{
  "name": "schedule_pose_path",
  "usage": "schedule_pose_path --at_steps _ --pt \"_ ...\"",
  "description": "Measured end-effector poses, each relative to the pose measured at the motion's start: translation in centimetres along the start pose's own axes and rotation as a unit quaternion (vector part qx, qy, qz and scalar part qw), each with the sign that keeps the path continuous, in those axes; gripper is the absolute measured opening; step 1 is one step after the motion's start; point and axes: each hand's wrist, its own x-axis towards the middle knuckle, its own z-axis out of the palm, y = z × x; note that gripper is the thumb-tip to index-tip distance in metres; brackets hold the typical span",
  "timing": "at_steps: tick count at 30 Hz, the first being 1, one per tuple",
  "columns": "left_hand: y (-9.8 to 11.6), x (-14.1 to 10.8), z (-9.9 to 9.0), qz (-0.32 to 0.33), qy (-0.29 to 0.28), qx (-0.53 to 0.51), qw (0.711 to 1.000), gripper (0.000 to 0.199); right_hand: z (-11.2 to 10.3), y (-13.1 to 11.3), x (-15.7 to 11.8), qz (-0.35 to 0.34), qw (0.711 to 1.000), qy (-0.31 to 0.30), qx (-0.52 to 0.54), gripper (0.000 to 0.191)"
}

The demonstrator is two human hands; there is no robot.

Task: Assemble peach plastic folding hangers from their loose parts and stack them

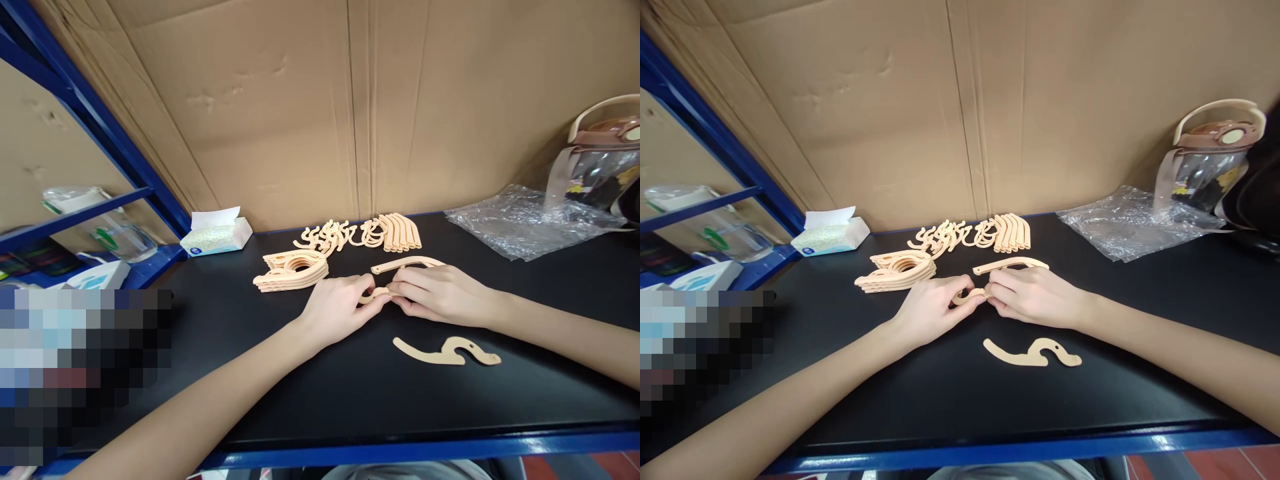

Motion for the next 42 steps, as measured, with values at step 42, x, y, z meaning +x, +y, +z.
schedule_pose_path --at_steps 42 --pt "-1.1 0.3 1.4 0.083 -0.019 -0.023 0.996 0.035 0.1 0.5 -0.3 0.041 0.997 0.012 0.067 0.018"
